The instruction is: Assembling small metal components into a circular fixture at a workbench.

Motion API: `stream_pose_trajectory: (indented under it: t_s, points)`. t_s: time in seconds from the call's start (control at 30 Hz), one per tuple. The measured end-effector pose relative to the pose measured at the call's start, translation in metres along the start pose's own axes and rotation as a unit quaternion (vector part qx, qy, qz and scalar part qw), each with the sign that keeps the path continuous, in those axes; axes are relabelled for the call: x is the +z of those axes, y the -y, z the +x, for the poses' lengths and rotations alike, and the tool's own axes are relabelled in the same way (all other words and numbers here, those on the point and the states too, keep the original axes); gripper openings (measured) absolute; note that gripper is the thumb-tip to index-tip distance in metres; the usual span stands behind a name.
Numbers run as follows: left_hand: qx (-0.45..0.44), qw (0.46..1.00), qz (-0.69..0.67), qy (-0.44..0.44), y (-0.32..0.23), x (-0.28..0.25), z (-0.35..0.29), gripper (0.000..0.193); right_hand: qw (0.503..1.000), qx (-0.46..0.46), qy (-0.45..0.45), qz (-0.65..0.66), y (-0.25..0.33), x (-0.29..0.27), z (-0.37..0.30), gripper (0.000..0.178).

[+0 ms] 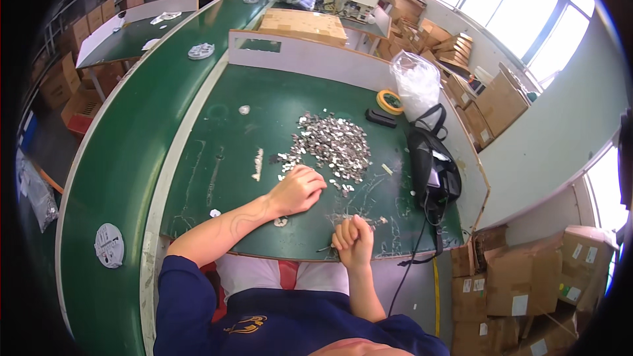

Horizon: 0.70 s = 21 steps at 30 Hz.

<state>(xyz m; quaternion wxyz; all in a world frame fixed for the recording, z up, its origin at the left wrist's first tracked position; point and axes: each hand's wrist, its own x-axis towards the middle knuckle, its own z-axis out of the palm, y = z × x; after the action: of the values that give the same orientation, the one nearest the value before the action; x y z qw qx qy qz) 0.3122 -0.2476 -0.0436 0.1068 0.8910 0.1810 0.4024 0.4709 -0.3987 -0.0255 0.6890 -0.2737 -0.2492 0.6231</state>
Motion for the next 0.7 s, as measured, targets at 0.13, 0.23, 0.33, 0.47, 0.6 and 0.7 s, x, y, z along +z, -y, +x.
stream_pose_trajectory:
  t_s: [0.13,0.23,0.33,0.47,0.6,0.7]
  points:
    - [0.017,1.000,-0.006,-0.013,-0.002,-0.001,0.000,0.016,1.000,0.018,-0.003,-0.006,0.003,0.001,0.003,0.045]
    - [0.034,0.999,-0.020,-0.014,-0.003,-0.009,0.000,0.015,1.000,0.028,-0.007,0.003,0.002,0.001,0.003,0.044]
    - [0.159,0.987,0.014,-0.006,0.008,-0.024,0.006,0.019,0.999,0.005,-0.021,0.028,0.000,-0.005,0.005,0.047]
    - [0.128,0.979,0.153,-0.051,0.071,-0.085,0.023,0.017,0.995,-0.068,-0.066,0.029,-0.001,0.014,0.005,0.050]
    - [-0.023,0.954,0.283,-0.093,0.182,-0.147,0.013,0.016,0.981,-0.151,-0.124,0.007,-0.010,0.020,0.006,0.052]
    - [-0.210,0.900,0.373,-0.082,0.257,-0.173,-0.004,0.027,0.970,-0.205,-0.131,-0.023,-0.015,0.015,0.001,0.051]
